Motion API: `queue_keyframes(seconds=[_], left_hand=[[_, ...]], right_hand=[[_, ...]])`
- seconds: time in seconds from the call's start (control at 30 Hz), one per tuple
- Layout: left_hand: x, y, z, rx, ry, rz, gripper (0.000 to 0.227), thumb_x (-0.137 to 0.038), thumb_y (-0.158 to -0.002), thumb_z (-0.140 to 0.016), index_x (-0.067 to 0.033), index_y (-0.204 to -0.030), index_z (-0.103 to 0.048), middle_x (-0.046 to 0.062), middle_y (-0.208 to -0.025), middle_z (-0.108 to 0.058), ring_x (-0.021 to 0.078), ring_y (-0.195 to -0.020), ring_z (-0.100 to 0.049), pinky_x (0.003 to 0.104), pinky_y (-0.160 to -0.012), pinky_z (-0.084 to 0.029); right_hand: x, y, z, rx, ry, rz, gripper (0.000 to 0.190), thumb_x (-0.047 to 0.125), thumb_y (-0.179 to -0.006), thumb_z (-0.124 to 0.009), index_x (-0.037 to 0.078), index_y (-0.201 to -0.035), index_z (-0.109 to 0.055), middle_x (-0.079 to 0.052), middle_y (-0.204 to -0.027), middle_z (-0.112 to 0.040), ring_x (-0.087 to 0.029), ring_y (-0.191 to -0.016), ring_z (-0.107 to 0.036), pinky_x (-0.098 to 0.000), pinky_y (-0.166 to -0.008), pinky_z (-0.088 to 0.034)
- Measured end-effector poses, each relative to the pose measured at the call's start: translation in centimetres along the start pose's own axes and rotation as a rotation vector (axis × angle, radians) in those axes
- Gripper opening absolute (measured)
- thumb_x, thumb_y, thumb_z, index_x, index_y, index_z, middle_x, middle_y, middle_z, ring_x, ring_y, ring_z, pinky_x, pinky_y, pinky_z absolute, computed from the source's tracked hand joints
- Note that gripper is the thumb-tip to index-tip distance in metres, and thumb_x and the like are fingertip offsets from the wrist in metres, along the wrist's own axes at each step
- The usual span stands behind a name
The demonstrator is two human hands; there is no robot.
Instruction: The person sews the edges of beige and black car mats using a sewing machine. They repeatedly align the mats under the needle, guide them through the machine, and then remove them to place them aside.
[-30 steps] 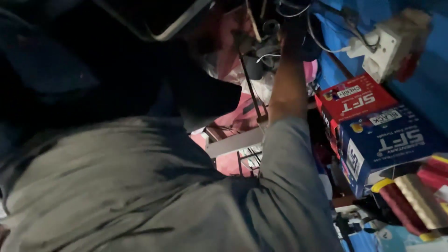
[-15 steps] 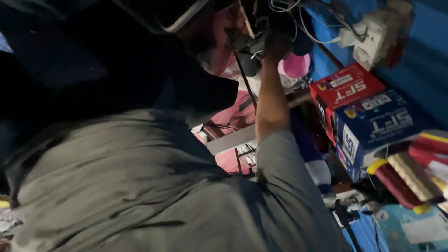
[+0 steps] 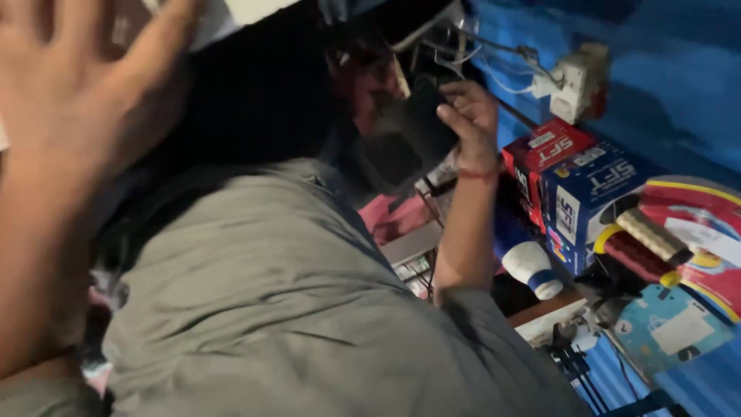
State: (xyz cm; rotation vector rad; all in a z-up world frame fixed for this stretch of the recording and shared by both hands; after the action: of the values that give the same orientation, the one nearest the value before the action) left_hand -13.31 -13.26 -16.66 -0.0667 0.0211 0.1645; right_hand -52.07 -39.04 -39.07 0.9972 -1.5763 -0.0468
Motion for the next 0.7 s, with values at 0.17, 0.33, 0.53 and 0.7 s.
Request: queue_keyframes(seconds=[0.17, 0.33, 0.53, 0.7], left_hand=[[-2.0, -3.5, 4.3, -0.12, 0.431, -0.026, 0.042, -0.018, -0.093, -0.084, -0.0088, -0.13, -0.066, 0.014, -0.133, -0.057, 0.0364, -0.116, -0.057, 0.045, -0.102, -0.044], [-3.8, -2.8, 6.8, -0.057, 1.227, 0.036, 0.057, -0.028, -0.099, -0.077, 0.0012, -0.14, -0.051, 0.016, -0.131, -0.059, 0.028, -0.122, -0.059, 0.04, -0.103, -0.048], [-2.2, 0.9, 5.1, 0.204, 1.575, 0.593, 0.045, -0.018, -0.099, -0.073, 0.005, -0.133, -0.056, 0.019, -0.114, -0.058, 0.0192, -0.1, -0.054, 0.035, -0.093, -0.049], [1.6, 2.8, 7.1, -0.352, 1.816, 0.489, 0.056, -0.005, -0.1, -0.067, 0.0005, -0.15, -0.044, 0.009, -0.143, -0.058, 0.0146, -0.134, -0.055, 0.032, -0.118, -0.044]], right_hand=[[10.8, 1.2, -10.4, 0.231, 0.282, 0.202, 0.029, 0.006, -0.085, -0.084, 0.004, -0.109, -0.067, 0.005, -0.089, -0.063, -0.004, -0.081, -0.055, -0.0195, -0.073, -0.04], [16.2, 1.4, -20.3, 0.371, 0.216, 0.295, 0.03, 0.002, -0.091, -0.083, 0.0, -0.114, -0.064, -0.001, -0.094, -0.066, -0.008, -0.084, -0.059, -0.0221, -0.077, -0.044], [19.4, 3.8, -34.5, 0.525, -0.186, 0.284, 0.046, 0.016, -0.1, -0.07, 0.002, -0.138, -0.05, -0.014, -0.114, -0.07, -0.018, -0.104, -0.068, -0.0288, -0.094, -0.054], [17.2, 1.9, -37.2, 0.582, -0.01, 0.367, 0.052, 0.03, -0.108, -0.066, 0.0, -0.146, -0.048, -0.016, -0.127, -0.065, -0.02, -0.115, -0.062, -0.031, -0.103, -0.05]])
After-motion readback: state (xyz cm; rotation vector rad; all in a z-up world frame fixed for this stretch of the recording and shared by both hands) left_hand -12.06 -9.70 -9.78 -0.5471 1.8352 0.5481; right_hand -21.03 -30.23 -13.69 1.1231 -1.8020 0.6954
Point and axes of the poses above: each hand's wrist, its own y-axis away from the middle knuckle, its own z-axis out of the back of the hand, x = y × z, the point moved 3 cm from there along -y, towards the middle knuckle
